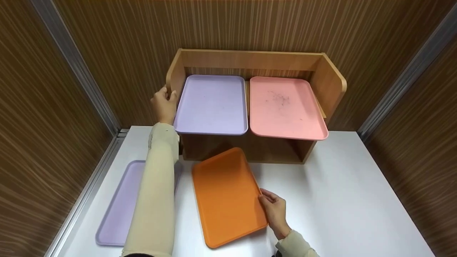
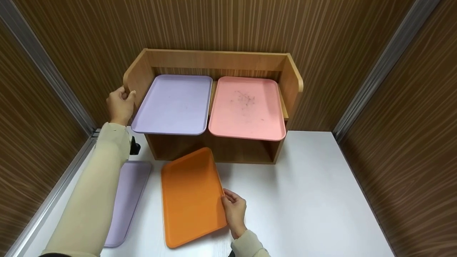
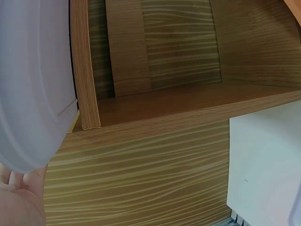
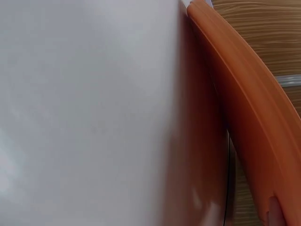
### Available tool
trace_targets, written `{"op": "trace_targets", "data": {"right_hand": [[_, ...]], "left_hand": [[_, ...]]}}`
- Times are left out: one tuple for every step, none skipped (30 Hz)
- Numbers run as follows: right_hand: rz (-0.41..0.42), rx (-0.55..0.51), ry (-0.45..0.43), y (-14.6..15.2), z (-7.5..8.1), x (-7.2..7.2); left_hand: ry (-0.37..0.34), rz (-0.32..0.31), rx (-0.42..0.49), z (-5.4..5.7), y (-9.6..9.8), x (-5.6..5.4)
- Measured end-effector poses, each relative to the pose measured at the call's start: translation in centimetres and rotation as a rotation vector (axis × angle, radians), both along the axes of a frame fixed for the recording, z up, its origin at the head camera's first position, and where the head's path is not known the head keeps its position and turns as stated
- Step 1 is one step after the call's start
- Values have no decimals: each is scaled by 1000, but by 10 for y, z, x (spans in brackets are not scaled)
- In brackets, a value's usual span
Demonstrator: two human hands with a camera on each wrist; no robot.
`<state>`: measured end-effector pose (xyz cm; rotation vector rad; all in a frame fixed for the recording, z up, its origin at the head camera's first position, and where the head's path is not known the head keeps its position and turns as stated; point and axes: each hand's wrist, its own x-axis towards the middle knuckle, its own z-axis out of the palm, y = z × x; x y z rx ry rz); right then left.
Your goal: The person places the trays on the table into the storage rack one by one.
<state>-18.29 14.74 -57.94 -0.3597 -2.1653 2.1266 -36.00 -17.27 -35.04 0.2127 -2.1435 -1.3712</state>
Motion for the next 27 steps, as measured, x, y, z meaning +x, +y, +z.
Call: {"op": "trace_targets", "data": {"right_hand": [[2, 0, 1, 2, 0, 0], [-1, -2, -2, 4, 0, -1], [-6, -3, -6, 6, 0, -1], [-11, -5, -7, 9, 0, -2], [-16, -14, -11, 11, 0, -2], [-23, -23, -13, 13, 0, -3], [-28, -33, -17, 16, 1, -4], [-35, -41, -22, 18, 2, -5], [-39, -50, -25, 21, 2, -6], [-41, -60, -28, 23, 3, -7], [-46, -70, -33, 26, 4, -8], [-50, -82, -36, 29, 4, -9], [-54, -93, -42, 32, 5, -10], [-58, -101, -47, 34, 6, -11], [-62, -113, -54, 37, 7, -12], [-66, -127, -60, 39, 8, -12], [-70, -140, -64, 42, 9, -13], [-75, -152, -65, 44, 11, -14], [-84, -161, -64, 46, 12, -15], [-92, -164, -60, 48, 13, -16], [-101, -170, -58, 50, 14, -17], [-110, -172, -53, 52, 15, -18], [-119, -172, -48, 54, 16, -19], [-128, -168, -43, 56, 16, -21], [-136, -167, -38, 58, 17, -22], [-143, -167, -35, 60, 18, -23], [-149, -176, -33, 63, 19, -25]], "left_hand": [[-2, -2, 4, 0, 0, 0], [-5, -5, 9, 0, 0, 1], [-8, -9, 15, 0, 0, 1], [-11, -11, 20, 0, 0, 1], [-12, -14, 25, 0, 0, 2], [-14, -16, 26, 0, 0, 2], [-15, -15, 24, 0, 0, 2], [-14, -14, 22, 0, 0, 2], [-13, -13, 24, 0, 0, 2], [-11, -12, 24, 0, 0, 2], [-11, -10, 22, 0, 0, 2], [-12, -9, 22, 0, 0, 2], [-13, -9, 22, 0, 0, 2], [-14, -8, 24, 0, 0, 2], [-17, -8, 26, 0, 0, 2], [-19, -8, 25, 0, 0, 2], [-19, -8, 24, 0, 0, 2], [-18, -8, 22, 1, 0, 2], [-17, -6, 13, 1, 0, 1], [-19, -5, 7, 1, 0, 1], [-17, -2, -2, 1, 0, 1], [-19, -2, -4, 2, 0, 1], [-20, 0, -7, 2, 0, 1], [-21, 3, -11, 2, 0, 1], [-22, 5, -12, 2, 0, 1], [-23, 5, -8, 2, 0, 1], [-19, 5, -4, 1, 0, 1]]}}
